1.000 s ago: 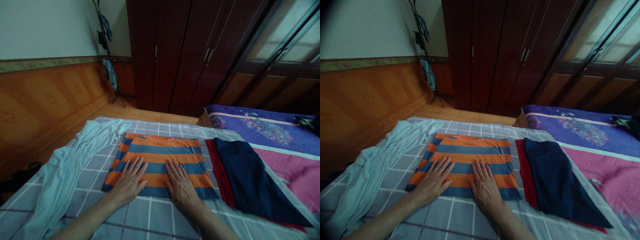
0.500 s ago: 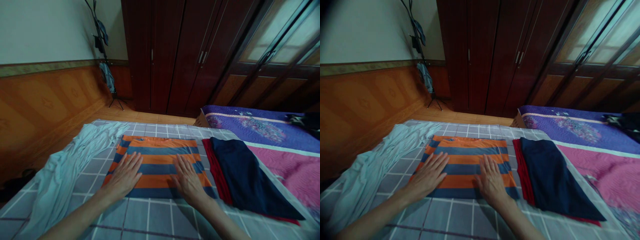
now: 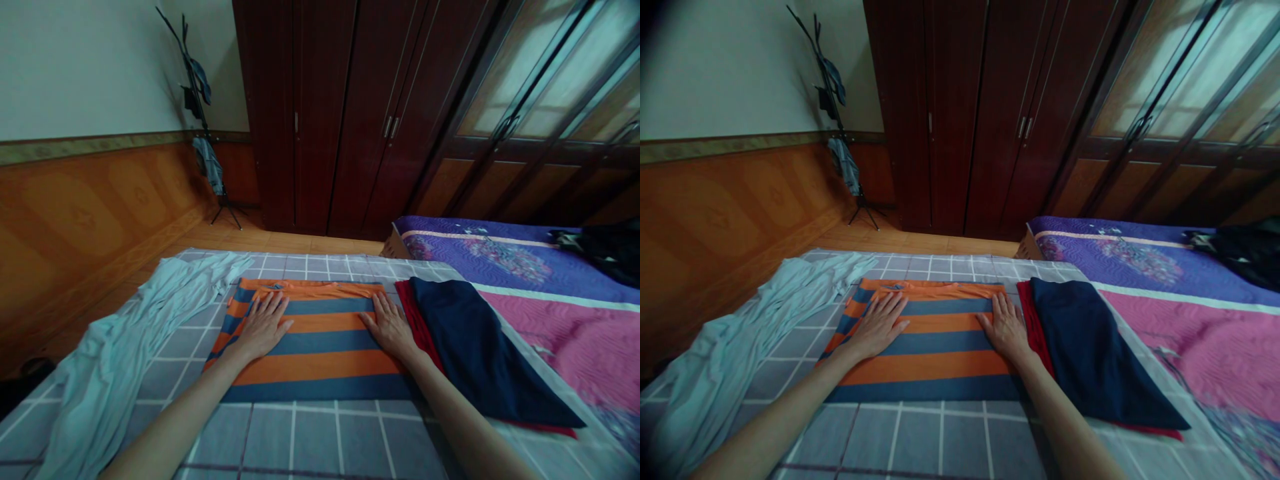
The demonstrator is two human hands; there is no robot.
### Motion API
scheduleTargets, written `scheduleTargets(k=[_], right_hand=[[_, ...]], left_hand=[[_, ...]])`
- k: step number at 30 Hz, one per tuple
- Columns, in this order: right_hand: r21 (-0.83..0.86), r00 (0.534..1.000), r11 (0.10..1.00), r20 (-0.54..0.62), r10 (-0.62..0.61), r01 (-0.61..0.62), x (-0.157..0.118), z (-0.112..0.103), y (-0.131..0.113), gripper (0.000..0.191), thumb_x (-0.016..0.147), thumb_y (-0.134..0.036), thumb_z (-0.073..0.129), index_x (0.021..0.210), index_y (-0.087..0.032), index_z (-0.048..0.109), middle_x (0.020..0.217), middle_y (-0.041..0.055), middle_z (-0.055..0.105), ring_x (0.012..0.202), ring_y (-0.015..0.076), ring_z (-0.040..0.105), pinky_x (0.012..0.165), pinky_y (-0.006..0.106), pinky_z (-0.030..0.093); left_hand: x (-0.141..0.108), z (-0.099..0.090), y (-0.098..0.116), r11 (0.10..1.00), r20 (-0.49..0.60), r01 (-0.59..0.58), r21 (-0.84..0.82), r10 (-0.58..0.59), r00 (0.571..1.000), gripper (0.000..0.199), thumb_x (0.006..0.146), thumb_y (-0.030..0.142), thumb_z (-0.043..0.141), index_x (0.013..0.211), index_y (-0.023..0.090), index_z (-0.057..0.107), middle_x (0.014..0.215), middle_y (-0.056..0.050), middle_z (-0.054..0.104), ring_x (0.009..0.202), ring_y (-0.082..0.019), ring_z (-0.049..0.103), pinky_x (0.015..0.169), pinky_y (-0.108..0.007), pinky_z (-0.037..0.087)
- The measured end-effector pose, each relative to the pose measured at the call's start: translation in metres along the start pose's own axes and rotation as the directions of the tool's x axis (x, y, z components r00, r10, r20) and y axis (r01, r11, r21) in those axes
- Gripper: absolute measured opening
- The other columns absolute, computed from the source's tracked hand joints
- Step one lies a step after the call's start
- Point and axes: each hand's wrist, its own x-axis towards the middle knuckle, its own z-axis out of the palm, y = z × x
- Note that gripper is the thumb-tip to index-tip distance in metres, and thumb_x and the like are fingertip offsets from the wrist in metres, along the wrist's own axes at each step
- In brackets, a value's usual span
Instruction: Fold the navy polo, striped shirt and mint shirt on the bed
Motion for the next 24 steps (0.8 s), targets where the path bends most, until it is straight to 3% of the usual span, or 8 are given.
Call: scheduleTargets(k=[2,5,8,10,14,17,21,24], right_hand=[[-0.015,0.999,0.999,-0.016,0.031,-0.031,-0.003,-0.003,-0.002,0.068,0.091,-0.048,0.042,0.137,0.002,0.039,0.145,0.0271,0.031,0.135,0.0392,0.027,0.106,0.053,0.024],[0.017,0.996,0.996,-0.014,-0.087,0.087,-0.002,-0.006,-0.033,0.058,0.092,-0.039,0.043,0.138,-0.005,0.041,0.148,0.0205,0.03,0.138,0.034,0.023,0.109,0.049,0.019],[0.073,0.975,0.972,0.011,-0.223,0.222,0.009,-0.007,-0.063,0.042,0.093,-0.035,0.043,0.13,-0.018,0.051,0.141,0.0096,0.045,0.132,0.0245,0.037,0.109,0.04,0.025],[0.087,0.977,0.973,0.014,-0.214,0.212,0.023,-0.007,-0.068,0.034,0.094,-0.032,0.042,0.122,-0.02,0.057,0.132,0.0082,0.054,0.123,0.0212,0.046,0.104,0.035,0.032],[0.08,0.998,0.995,-0.004,-0.067,0.067,0.054,-0.007,-0.041,0.025,0.094,-0.029,0.046,0.11,-0.016,0.06,0.115,0.0095,0.061,0.108,0.0208,0.055,0.095,0.04,0.042],[0.083,1.0,0.996,-0.001,0.02,-0.019,0.073,-0.007,-0.014,0.03,0.091,-0.035,0.054,0.115,-0.018,0.057,0.118,0.008,0.057,0.101,0.0198,0.058,0.086,0.042,0.049],[0.129,1.0,0.991,0.019,0.018,-0.02,0.083,-0.005,0.006,0.03,0.091,-0.035,0.054,0.116,-0.018,0.056,0.118,0.0077,0.057,0.098,0.0188,0.059,0.083,0.04,0.05],[0.185,1.0,0.983,0.01,-0.022,0.02,0.079,0.0,0.013,0.024,0.089,-0.033,0.057,0.107,-0.016,0.06,0.112,0.0062,0.06,0.099,0.0192,0.058,0.087,0.041,0.048]], left_hand=[[0.006,-0.005,0.012,1.0,0.026,0.002,-0.015,-0.002,1.0,0.059,0.094,0.047,0.034,0.145,0.016,0.031,0.153,-0.009,0.023,0.142,-0.028,0.016,0.113,-0.052,0.012],[0.021,-0.009,0.039,0.994,0.037,-0.096,-0.058,0.098,0.994,0.057,0.095,0.045,0.032,0.145,0.019,0.03,0.153,-0.007,0.025,0.142,-0.026,0.016,0.114,-0.052,0.012],[0.035,-0.006,0.062,0.986,0.031,-0.148,-0.079,0.151,0.988,0.055,0.095,0.047,0.033,0.144,0.023,0.032,0.153,-0.004,0.025,0.142,-0.026,0.016,0.114,-0.053,0.011],[0.039,0.0,0.07,0.986,0.02,-0.143,-0.082,0.145,0.989,0.054,0.095,0.048,0.032,0.144,0.024,0.033,0.153,-0.004,0.025,0.142,-0.027,0.016,0.114,-0.054,0.011],[0.037,0.008,0.069,0.986,-0.015,-0.14,-0.09,0.139,0.99,0.054,0.095,0.048,0.032,0.144,0.024,0.033,0.153,-0.003,0.024,0.142,-0.026,0.013,0.114,-0.054,0.01],[0.034,0.008,0.067,0.986,-0.029,-0.134,-0.1,0.132,0.991,0.054,0.095,0.046,0.034,0.144,0.024,0.033,0.153,-0.003,0.024,0.142,-0.026,0.014,0.115,-0.053,0.01],[0.035,0.005,0.067,0.984,-0.028,-0.138,-0.115,0.136,0.99,0.054,0.094,0.045,0.037,0.144,0.023,0.034,0.153,-0.003,0.026,0.142,-0.025,0.016,0.115,-0.052,0.012],[0.037,0.005,0.067,0.983,-0.026,-0.137,-0.121,0.135,0.991,0.054,0.094,0.044,0.04,0.143,0.023,0.034,0.153,-0.002,0.026,0.142,-0.025,0.017,0.115,-0.052,0.014]])
